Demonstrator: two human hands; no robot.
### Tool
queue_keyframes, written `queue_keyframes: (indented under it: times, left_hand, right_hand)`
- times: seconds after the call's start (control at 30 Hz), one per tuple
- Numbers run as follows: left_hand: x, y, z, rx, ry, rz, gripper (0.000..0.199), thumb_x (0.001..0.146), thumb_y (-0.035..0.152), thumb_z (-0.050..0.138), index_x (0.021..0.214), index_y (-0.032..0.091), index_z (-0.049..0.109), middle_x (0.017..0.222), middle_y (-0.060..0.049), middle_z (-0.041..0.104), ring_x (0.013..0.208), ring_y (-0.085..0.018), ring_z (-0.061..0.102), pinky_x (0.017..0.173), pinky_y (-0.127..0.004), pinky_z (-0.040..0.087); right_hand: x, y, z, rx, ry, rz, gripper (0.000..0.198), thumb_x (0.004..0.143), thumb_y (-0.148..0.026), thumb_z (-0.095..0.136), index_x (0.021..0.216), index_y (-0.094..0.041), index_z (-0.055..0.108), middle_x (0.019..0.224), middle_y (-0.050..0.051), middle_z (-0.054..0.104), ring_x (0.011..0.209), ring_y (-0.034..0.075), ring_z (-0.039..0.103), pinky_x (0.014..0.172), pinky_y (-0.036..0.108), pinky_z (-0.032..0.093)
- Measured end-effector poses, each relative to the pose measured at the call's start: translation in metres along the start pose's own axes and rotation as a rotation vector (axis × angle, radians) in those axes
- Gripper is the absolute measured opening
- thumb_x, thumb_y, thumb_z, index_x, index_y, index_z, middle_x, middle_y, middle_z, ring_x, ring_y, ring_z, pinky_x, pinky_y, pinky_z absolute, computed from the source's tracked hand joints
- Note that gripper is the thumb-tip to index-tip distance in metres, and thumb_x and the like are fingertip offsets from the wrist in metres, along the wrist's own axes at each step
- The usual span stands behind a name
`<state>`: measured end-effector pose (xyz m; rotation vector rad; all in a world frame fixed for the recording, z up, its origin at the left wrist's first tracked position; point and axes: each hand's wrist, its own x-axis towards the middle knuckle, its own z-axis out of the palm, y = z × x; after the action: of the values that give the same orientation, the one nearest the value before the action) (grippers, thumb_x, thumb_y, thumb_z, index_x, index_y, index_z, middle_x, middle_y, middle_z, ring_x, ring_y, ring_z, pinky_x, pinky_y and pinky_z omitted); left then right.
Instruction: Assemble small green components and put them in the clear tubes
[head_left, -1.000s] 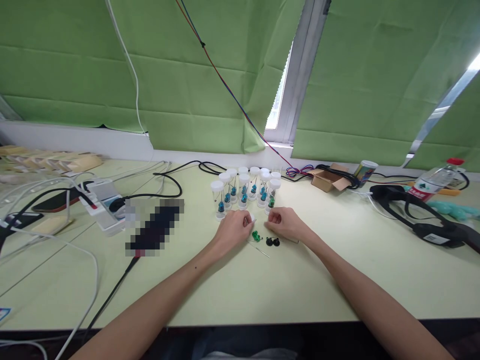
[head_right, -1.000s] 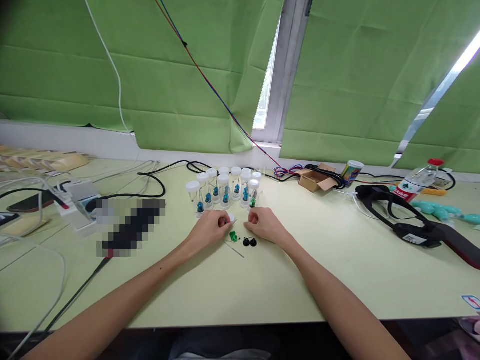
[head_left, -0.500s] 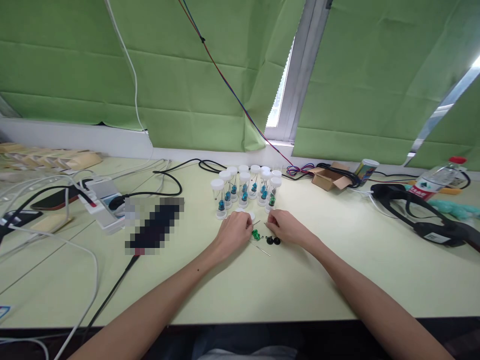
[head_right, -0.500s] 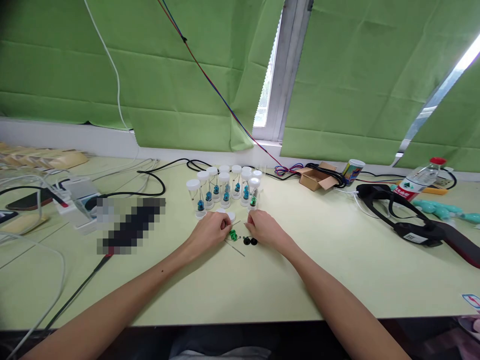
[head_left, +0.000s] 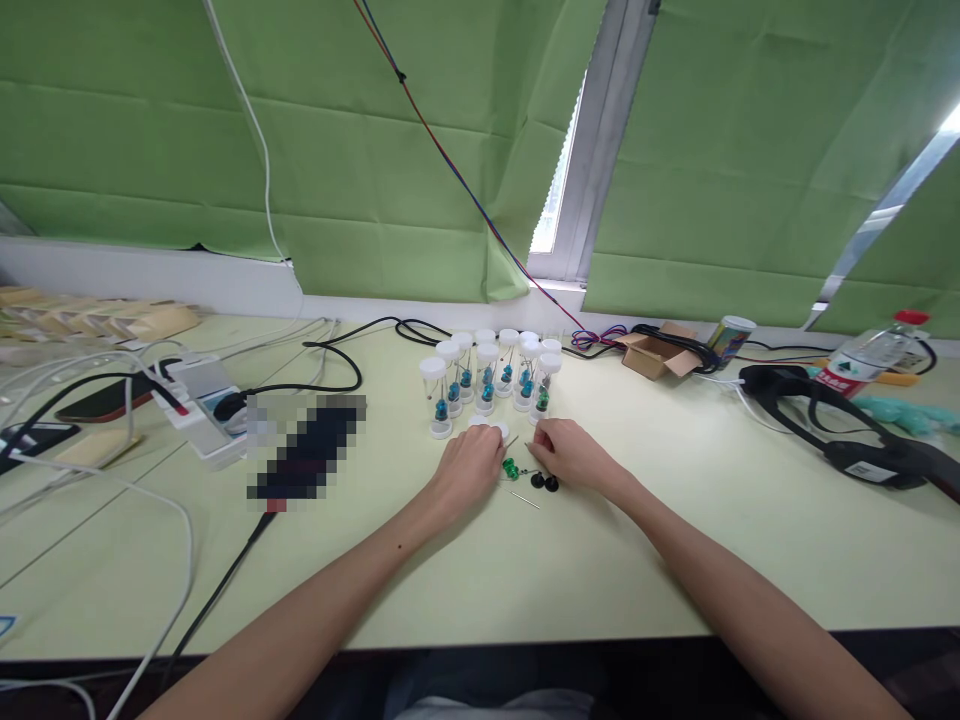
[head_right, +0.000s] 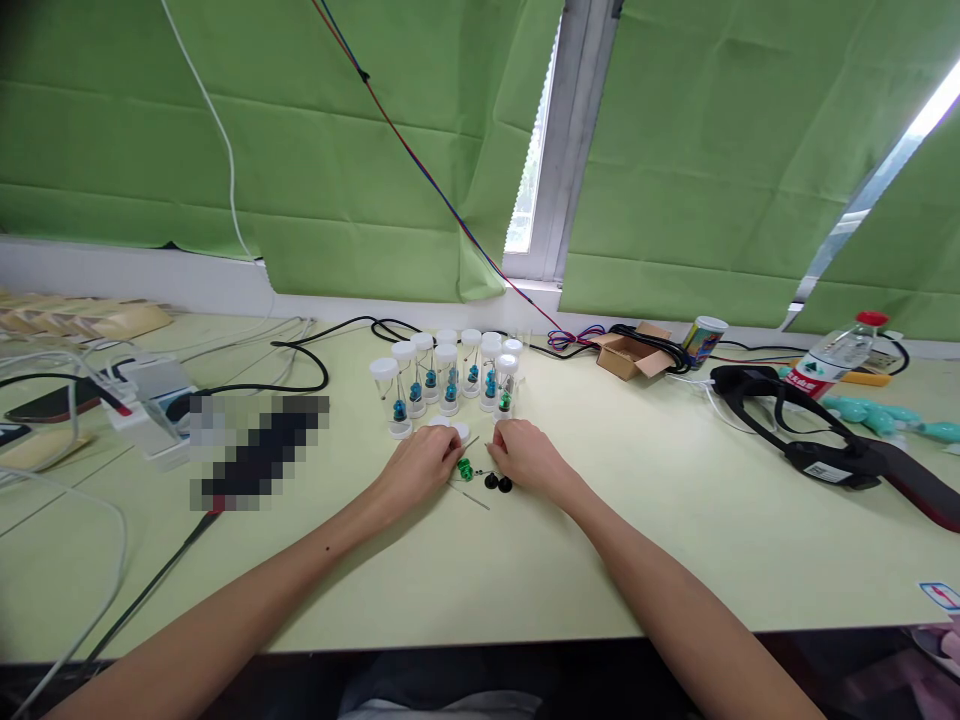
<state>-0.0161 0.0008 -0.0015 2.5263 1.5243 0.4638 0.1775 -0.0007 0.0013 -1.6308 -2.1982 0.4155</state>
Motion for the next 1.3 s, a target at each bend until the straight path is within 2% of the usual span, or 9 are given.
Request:
queue_keyframes:
  times: [0.27, 0.43, 0.6, 0.77, 0.9, 1.03, 1.2, 1.3]
  left_hand:
    - [-0.002, 0.001, 0.002, 0.101, -0.012, 0.023, 0.026, 0.096, 0.018, 0.033, 0.077, 0.020, 0.050, 0.079, -0.007, 0.059, 0.071, -0.021, 0.053, 0.056, -0.033, 0.023]
    - [-0.002, 0.001, 0.001, 0.055, 0.010, 0.017, 0.025, 0.095, 0.018, 0.034, 0.075, 0.021, 0.048, 0.078, -0.006, 0.059, 0.069, -0.020, 0.052, 0.056, -0.033, 0.024]
    - [0.000, 0.004, -0.002, -0.049, 0.057, 0.002, 0.025, 0.095, 0.020, 0.036, 0.075, 0.020, 0.050, 0.077, -0.006, 0.060, 0.067, -0.019, 0.052, 0.057, -0.032, 0.026]
    - [0.002, 0.006, -0.003, -0.152, 0.117, 0.066, 0.025, 0.096, 0.024, 0.038, 0.076, 0.020, 0.052, 0.079, -0.005, 0.062, 0.068, -0.018, 0.052, 0.059, -0.031, 0.030]
    - [0.001, 0.009, -0.004, -0.200, 0.141, 0.111, 0.027, 0.098, 0.027, 0.038, 0.076, 0.020, 0.052, 0.078, -0.003, 0.061, 0.067, -0.017, 0.052, 0.059, -0.030, 0.031]
    - [0.000, 0.011, -0.007, -0.246, 0.142, 0.131, 0.025, 0.097, 0.026, 0.039, 0.078, 0.020, 0.054, 0.077, -0.002, 0.061, 0.068, -0.017, 0.053, 0.060, -0.030, 0.034]
    - [0.000, 0.008, -0.009, -0.161, 0.200, 0.061, 0.016, 0.095, 0.026, 0.045, 0.095, 0.020, 0.060, 0.094, -0.004, 0.064, 0.077, -0.019, 0.059, 0.062, -0.031, 0.038]
    - [0.001, 0.005, -0.009, -0.062, 0.213, -0.012, 0.022, 0.094, 0.025, 0.045, 0.109, 0.019, 0.060, 0.111, -0.009, 0.061, 0.087, -0.022, 0.062, 0.064, -0.032, 0.040]
  right_hand:
    - [0.001, 0.000, 0.000, -0.012, 0.007, 0.008, 0.020, 0.088, -0.021, 0.054, 0.068, -0.020, 0.049, 0.071, 0.002, 0.062, 0.064, 0.014, 0.050, 0.057, 0.026, 0.032]
    - [0.003, -0.001, 0.001, 0.059, 0.104, -0.017, 0.027, 0.090, -0.025, 0.052, 0.064, -0.020, 0.046, 0.066, 0.002, 0.060, 0.062, 0.014, 0.049, 0.058, 0.026, 0.033]
    - [0.003, -0.007, -0.002, 0.187, 0.205, -0.035, 0.030, 0.092, -0.032, 0.050, 0.066, -0.019, 0.052, 0.066, 0.002, 0.061, 0.061, 0.014, 0.049, 0.060, 0.027, 0.036]
    - [0.004, -0.009, 0.000, 0.411, 0.135, -0.017, 0.027, 0.089, -0.038, 0.055, 0.074, -0.018, 0.064, 0.070, 0.001, 0.063, 0.064, 0.014, 0.052, 0.061, 0.027, 0.039]
    - [0.006, -0.007, 0.006, 0.618, 0.087, -0.023, 0.031, 0.088, -0.044, 0.056, 0.074, -0.018, 0.064, 0.065, -0.001, 0.057, 0.060, 0.013, 0.047, 0.056, 0.026, 0.037]
    - [0.006, -0.006, 0.007, 0.702, 0.116, -0.008, 0.033, 0.085, -0.048, 0.060, 0.071, -0.018, 0.061, 0.062, -0.002, 0.055, 0.056, 0.012, 0.044, 0.054, 0.026, 0.036]
    - [0.006, -0.007, 0.003, 0.613, 0.267, 0.001, 0.031, 0.084, -0.046, 0.060, 0.070, -0.018, 0.061, 0.066, 0.001, 0.060, 0.061, 0.014, 0.050, 0.060, 0.028, 0.040]
    - [0.006, -0.008, 0.001, 0.484, 0.326, 0.000, 0.029, 0.085, -0.042, 0.060, 0.067, -0.018, 0.061, 0.066, 0.002, 0.062, 0.061, 0.015, 0.050, 0.061, 0.028, 0.040]
